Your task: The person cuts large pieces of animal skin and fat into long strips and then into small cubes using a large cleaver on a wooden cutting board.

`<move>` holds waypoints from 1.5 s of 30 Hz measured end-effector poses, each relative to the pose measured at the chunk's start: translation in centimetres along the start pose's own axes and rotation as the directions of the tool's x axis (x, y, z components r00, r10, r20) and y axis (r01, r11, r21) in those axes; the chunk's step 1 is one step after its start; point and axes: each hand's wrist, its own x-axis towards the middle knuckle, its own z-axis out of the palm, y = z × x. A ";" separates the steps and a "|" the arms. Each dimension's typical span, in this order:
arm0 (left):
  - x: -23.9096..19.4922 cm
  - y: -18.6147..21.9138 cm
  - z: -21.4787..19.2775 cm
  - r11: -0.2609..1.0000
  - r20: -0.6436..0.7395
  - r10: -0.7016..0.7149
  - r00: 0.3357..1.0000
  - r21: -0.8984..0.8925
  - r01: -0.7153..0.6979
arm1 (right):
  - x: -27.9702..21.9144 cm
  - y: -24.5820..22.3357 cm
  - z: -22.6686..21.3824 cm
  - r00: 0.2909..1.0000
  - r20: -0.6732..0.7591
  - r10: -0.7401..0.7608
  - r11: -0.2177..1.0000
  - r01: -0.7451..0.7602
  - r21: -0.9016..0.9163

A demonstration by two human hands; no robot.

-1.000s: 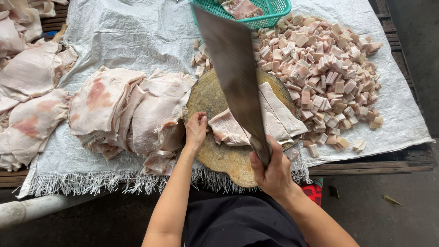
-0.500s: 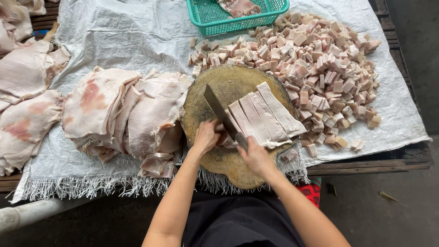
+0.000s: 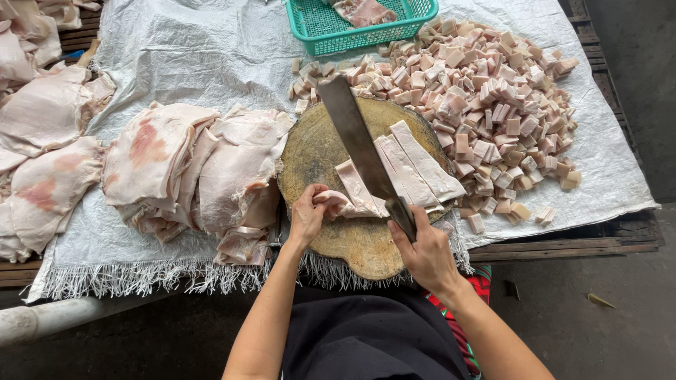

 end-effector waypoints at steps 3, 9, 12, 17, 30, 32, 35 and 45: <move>0.4 -1.1 -0.3 0.986 -0.069 0.150 0.986 0.078 -0.144 | -1.4 0.8 2.1 0.995 -0.081 -0.064 0.996 0.068 0.056; 1.7 -4.0 -0.5 0.983 -0.090 0.165 0.982 0.100 -0.156 | -0.8 3.6 5.6 0.988 0.110 0.111 0.971 -0.084 -0.223; 2.7 -3.9 -1.3 1.000 -0.072 -0.001 0.997 0.028 0.003 | -0.2 4.1 4.8 0.942 0.197 0.272 0.958 -0.246 -0.149; 4.1 -3.1 -2.3 0.990 -0.130 -0.019 0.991 -0.139 0.000 | -1.7 4.7 4.2 0.969 0.138 0.205 0.975 -0.190 -0.117; 5.1 -3.5 2.9 0.964 -0.106 -0.264 0.959 -0.053 0.260 | -2.4 3.4 3.1 0.900 0.221 0.377 0.924 -0.381 -0.024; 5.4 -5.0 2.3 0.968 -0.040 -0.183 0.982 -0.184 0.173 | -3.0 2.5 2.7 0.930 0.151 0.334 0.941 -0.339 0.006; 4.7 -5.6 1.3 0.983 -0.032 -0.145 0.989 -0.119 0.141 | -3.7 1.5 1.9 0.951 0.133 0.278 0.958 -0.285 0.037; 3.1 -4.8 -0.1 0.974 -0.206 0.026 0.978 0.225 0.021 | -4.9 1.5 4.4 0.947 0.249 0.202 0.978 -0.181 -0.104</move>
